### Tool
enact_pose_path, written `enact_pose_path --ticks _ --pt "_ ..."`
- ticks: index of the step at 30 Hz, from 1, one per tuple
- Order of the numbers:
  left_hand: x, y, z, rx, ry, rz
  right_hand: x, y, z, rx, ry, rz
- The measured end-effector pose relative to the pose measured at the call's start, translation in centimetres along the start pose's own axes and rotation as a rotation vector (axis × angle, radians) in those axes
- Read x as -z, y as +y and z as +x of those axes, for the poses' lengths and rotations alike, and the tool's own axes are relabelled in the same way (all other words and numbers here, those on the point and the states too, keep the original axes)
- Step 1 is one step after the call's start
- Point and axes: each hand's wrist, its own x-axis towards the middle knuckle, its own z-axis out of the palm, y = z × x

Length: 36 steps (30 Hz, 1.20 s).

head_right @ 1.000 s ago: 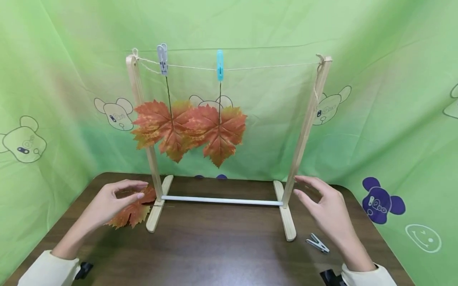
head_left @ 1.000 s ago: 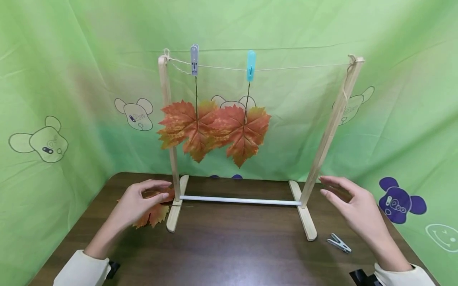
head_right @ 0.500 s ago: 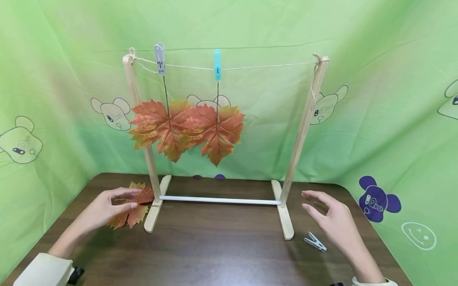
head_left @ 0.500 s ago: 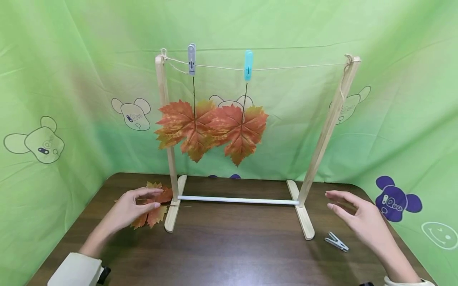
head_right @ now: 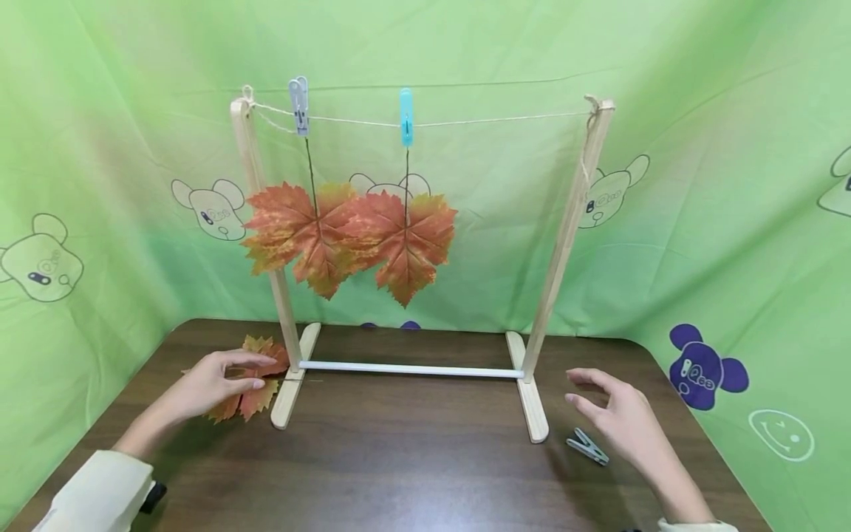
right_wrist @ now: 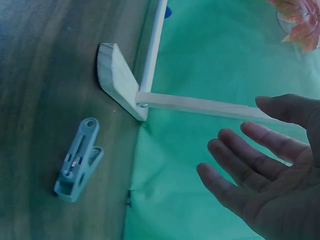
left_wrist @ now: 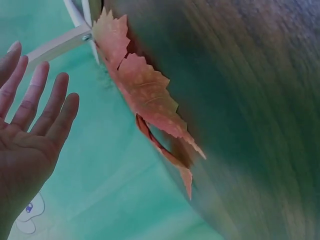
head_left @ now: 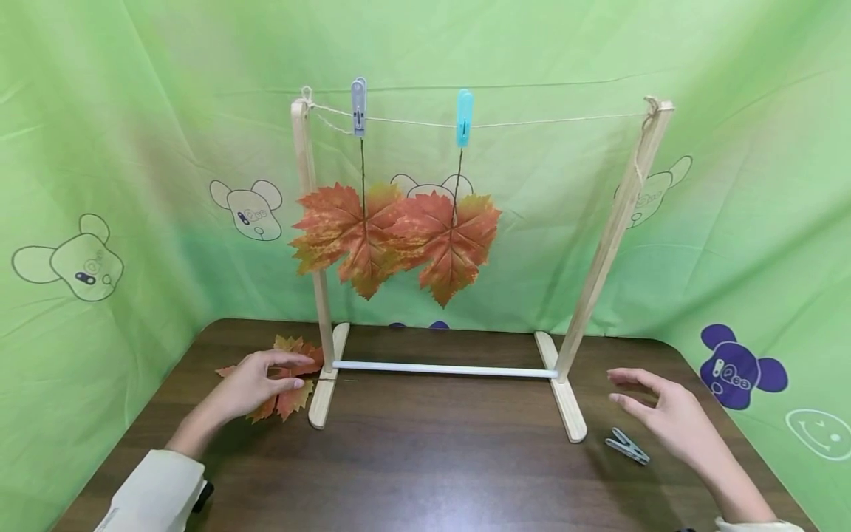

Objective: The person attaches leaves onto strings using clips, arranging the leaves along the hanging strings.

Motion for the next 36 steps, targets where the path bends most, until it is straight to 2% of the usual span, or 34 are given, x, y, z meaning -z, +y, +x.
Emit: enact_pose_path --ticks 15,22,30,36 --pt "-1.5 -1.1 1.7 -0.012 -0.069 0.024 -0.9 1.2 -1.1 -0.083 -0.108 -0.037" --pt "-1.9 -1.3 2.1 0.018 -0.079 0.036 -1.2 1.7 -1.8 -0.084 -0.110 -0.029" --pt "-2.4 -1.9 2.7 0.032 -0.102 0.009 -1.4 2.5 -2.1 -0.097 -0.168 -0.049" --pt "-2.6 -1.8 2.8 0.049 -0.110 -0.011 -1.3 3.0 -2.3 -0.107 -0.196 -0.082"
